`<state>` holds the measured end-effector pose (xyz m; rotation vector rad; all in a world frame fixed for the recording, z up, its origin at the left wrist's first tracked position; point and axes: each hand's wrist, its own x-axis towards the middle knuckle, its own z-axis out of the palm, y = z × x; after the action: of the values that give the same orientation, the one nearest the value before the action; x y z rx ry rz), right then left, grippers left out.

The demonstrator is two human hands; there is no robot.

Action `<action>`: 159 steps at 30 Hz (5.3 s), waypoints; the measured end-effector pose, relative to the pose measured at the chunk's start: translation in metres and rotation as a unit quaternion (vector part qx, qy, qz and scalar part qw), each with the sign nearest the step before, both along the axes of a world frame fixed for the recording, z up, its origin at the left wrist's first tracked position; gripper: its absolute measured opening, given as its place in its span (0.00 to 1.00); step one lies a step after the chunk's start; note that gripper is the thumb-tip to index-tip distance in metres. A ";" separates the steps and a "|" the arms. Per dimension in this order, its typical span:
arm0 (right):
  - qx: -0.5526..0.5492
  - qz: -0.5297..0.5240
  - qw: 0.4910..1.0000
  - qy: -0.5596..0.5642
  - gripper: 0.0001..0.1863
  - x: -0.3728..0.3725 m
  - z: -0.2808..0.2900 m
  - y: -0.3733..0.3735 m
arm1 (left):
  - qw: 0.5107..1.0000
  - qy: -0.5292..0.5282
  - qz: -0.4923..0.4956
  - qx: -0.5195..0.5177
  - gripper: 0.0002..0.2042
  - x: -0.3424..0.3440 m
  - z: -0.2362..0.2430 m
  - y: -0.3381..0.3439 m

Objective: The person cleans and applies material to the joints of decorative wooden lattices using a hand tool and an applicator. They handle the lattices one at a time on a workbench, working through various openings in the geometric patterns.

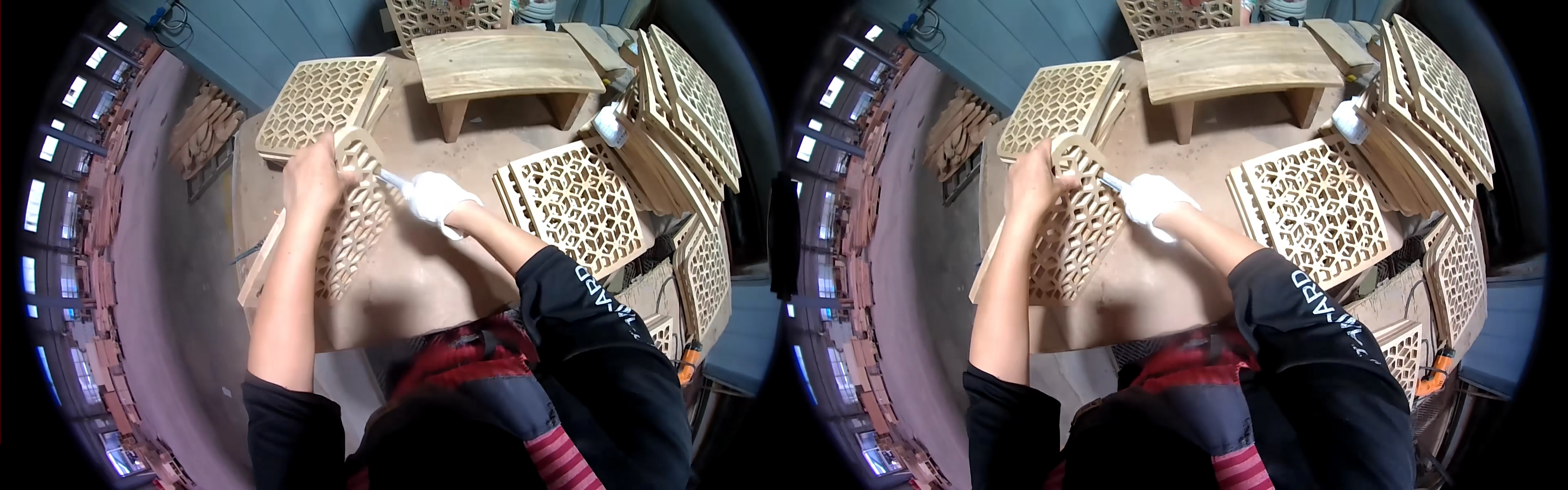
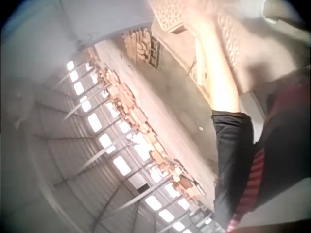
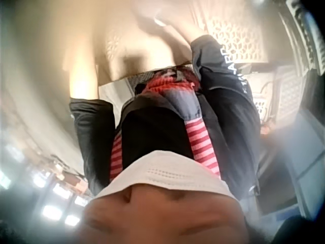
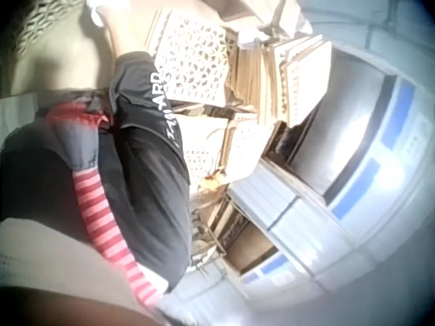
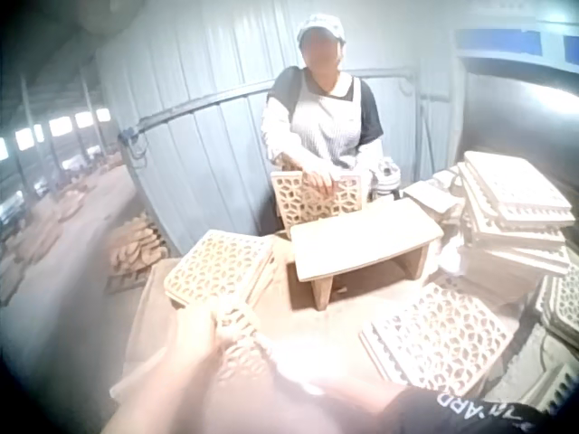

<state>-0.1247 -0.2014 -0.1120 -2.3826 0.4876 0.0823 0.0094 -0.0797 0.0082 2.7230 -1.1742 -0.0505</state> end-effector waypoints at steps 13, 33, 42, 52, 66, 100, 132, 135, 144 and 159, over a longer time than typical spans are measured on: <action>0.000 0.014 0.998 0.063 0.20 0.026 0.020 0.011 | 0.999 -0.029 -0.025 -0.021 0.26 -0.005 -0.006 0.006; -0.037 0.003 0.999 0.010 0.20 0.032 -0.011 0.013 | 0.997 -0.059 -0.041 -0.019 0.23 -0.010 -0.006 0.003; -0.006 0.019 1.000 -0.004 0.22 0.039 0.013 0.014 | 0.997 -0.053 -0.039 0.028 0.22 -0.014 0.001 0.000; 0.027 0.003 1.000 0.008 0.19 0.044 0.011 0.007 | 0.997 -0.066 -0.034 0.004 0.25 -0.007 -0.011 -0.001; 0.056 -0.006 0.998 -0.035 0.18 0.028 0.001 0.014 | 0.998 -0.053 -0.032 0.017 0.28 -0.013 -0.003 -0.006; -0.039 0.027 0.996 0.074 0.21 0.016 0.008 0.007 | 0.999 -0.041 -0.009 0.018 0.27 0.006 -0.013 0.000; -0.112 -0.054 0.991 0.047 0.16 0.021 0.015 0.023 | 0.998 -0.061 -0.018 -0.013 0.24 0.003 -0.013 0.003; -0.126 -0.042 0.990 0.047 0.16 0.024 0.021 0.019 | 0.997 -0.064 -0.044 -0.021 0.25 0.003 -0.016 0.003; -0.140 -0.040 0.988 0.043 0.16 0.023 0.005 0.019 | 0.999 -0.046 0.001 0.020 0.30 -0.001 -0.009 -0.003; -0.165 -0.014 0.986 0.016 0.14 0.043 0.001 0.016 | 0.998 -0.059 -0.005 0.030 0.28 0.003 -0.009 -0.004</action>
<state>-0.0819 -0.1856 -0.1108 -2.7000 0.5892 0.0293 0.0127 -0.0837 -0.0008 2.8077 -1.2354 0.0743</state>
